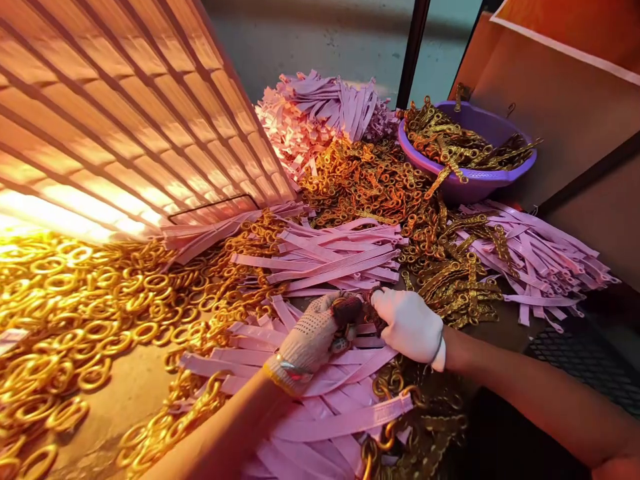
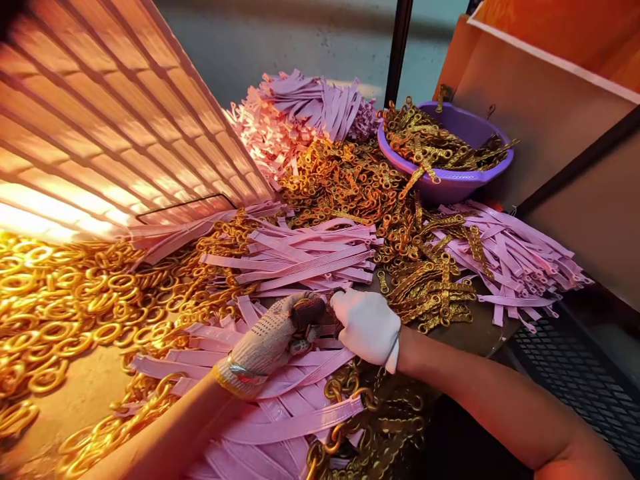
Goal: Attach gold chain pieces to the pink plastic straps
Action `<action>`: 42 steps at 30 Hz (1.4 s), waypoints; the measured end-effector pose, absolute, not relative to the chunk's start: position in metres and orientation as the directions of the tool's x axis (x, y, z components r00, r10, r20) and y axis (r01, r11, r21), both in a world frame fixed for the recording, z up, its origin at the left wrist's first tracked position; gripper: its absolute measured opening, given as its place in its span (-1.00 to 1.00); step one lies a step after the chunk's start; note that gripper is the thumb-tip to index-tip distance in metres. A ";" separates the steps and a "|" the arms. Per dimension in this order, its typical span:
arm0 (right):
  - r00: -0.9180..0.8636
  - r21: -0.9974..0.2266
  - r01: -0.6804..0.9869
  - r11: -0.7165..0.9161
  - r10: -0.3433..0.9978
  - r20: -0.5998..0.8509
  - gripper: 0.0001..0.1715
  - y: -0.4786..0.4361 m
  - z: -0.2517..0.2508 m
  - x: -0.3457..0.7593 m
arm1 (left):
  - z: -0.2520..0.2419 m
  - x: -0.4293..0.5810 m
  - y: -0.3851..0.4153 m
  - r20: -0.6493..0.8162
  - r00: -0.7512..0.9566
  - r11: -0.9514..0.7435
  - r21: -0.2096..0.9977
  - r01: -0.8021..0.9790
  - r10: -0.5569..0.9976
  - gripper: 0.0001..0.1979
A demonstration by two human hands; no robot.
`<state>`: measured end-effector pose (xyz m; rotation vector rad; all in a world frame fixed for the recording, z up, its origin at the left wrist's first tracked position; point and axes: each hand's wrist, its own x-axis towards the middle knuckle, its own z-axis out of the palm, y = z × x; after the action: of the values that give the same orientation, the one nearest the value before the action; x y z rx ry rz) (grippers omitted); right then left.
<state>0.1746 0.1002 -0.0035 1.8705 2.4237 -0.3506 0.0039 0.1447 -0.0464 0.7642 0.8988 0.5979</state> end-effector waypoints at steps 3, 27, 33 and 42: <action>-0.236 -0.148 0.966 0.211 0.954 -0.184 -0.70 0.098 -0.008 0.176 | -0.045 0.003 0.143 -0.408 0.531 0.494 0.869 -0.024 0.743 -0.72; -0.210 -0.343 0.929 0.137 0.960 -0.184 -0.64 0.104 -0.004 0.186 | -0.049 0.003 0.148 -0.058 0.596 -0.011 0.994 0.112 0.801 -0.89; -0.146 -0.118 0.987 0.108 0.907 -0.395 -0.65 0.101 0.009 0.181 | -0.042 -0.001 0.148 -0.251 0.671 0.186 0.968 0.168 0.698 -0.70; -0.239 -0.053 0.971 0.234 0.921 -0.308 -0.77 0.092 -0.011 0.173 | -0.046 0.001 0.141 -0.266 0.673 0.240 0.961 0.134 0.690 -0.76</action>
<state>0.1733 0.0920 -0.0112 1.7899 2.2917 -0.3448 0.0008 0.1415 -0.0463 1.2987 0.7844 0.4388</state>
